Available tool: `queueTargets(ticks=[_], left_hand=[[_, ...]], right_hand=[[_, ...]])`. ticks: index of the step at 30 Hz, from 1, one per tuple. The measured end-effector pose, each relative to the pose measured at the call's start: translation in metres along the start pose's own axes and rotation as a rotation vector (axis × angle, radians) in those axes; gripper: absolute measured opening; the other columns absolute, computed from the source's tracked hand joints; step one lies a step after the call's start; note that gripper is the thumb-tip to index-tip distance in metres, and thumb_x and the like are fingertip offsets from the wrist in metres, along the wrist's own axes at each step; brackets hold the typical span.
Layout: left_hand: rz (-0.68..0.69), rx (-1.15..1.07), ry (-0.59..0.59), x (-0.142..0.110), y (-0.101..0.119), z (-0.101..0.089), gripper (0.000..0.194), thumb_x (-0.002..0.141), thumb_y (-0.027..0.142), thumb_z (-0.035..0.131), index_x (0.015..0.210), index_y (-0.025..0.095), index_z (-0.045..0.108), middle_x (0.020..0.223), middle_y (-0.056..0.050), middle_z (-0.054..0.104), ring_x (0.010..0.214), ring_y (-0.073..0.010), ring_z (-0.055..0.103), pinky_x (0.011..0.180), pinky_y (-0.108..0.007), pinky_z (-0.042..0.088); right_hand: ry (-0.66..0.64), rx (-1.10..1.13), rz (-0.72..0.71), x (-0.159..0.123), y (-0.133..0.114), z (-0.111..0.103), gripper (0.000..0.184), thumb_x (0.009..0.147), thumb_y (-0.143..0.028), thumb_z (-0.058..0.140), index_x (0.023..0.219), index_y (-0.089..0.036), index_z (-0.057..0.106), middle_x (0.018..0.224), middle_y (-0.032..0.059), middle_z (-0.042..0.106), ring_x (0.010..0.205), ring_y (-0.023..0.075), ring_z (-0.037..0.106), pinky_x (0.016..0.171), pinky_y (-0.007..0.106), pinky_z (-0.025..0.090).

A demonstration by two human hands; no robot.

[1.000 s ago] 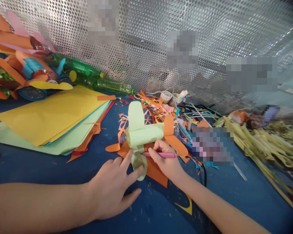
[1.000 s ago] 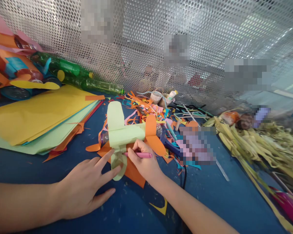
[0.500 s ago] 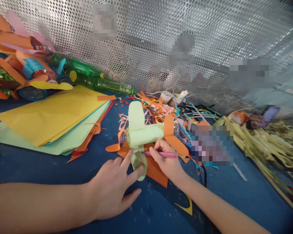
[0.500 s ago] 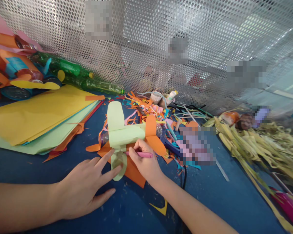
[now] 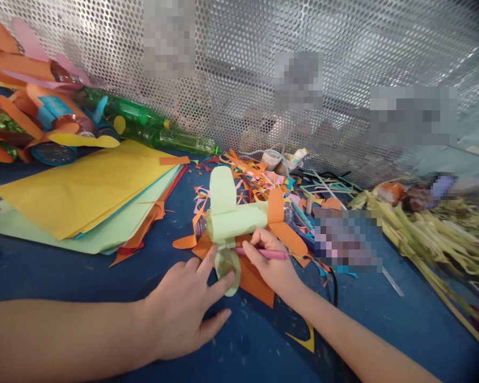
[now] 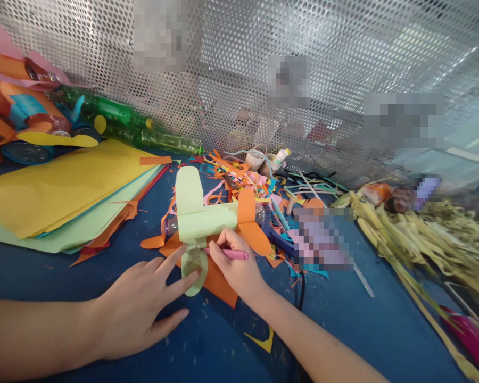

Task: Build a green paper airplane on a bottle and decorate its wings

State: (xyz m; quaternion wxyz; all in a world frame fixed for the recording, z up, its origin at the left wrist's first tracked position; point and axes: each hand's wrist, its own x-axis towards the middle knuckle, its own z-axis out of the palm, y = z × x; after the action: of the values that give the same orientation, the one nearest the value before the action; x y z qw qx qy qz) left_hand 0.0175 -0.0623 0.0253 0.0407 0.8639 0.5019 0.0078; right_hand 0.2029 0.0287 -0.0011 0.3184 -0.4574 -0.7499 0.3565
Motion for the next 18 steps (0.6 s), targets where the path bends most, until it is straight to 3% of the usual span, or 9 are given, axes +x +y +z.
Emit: queueTargets(ticks=[18], left_hand=[[0.000, -0.018, 0.022, 0.0000, -0.0004, 0.0021, 0.047, 0.088, 0.045, 0.039, 0.133, 0.031, 0.040, 0.134, -0.020, 0.041, 0.085, -0.0286, 0.060, 0.069, -0.044, 0.050]], right_hand=[[0.013, 0.012, -0.005, 0.0002, -0.0022, 0.0002, 0.028, 0.084, -0.027, 0.051, 0.062, -0.022, 0.034, 0.054, -0.0067, 0.033, 0.050, 0.0107, 0.037, 0.051, 0.022, 0.034]])
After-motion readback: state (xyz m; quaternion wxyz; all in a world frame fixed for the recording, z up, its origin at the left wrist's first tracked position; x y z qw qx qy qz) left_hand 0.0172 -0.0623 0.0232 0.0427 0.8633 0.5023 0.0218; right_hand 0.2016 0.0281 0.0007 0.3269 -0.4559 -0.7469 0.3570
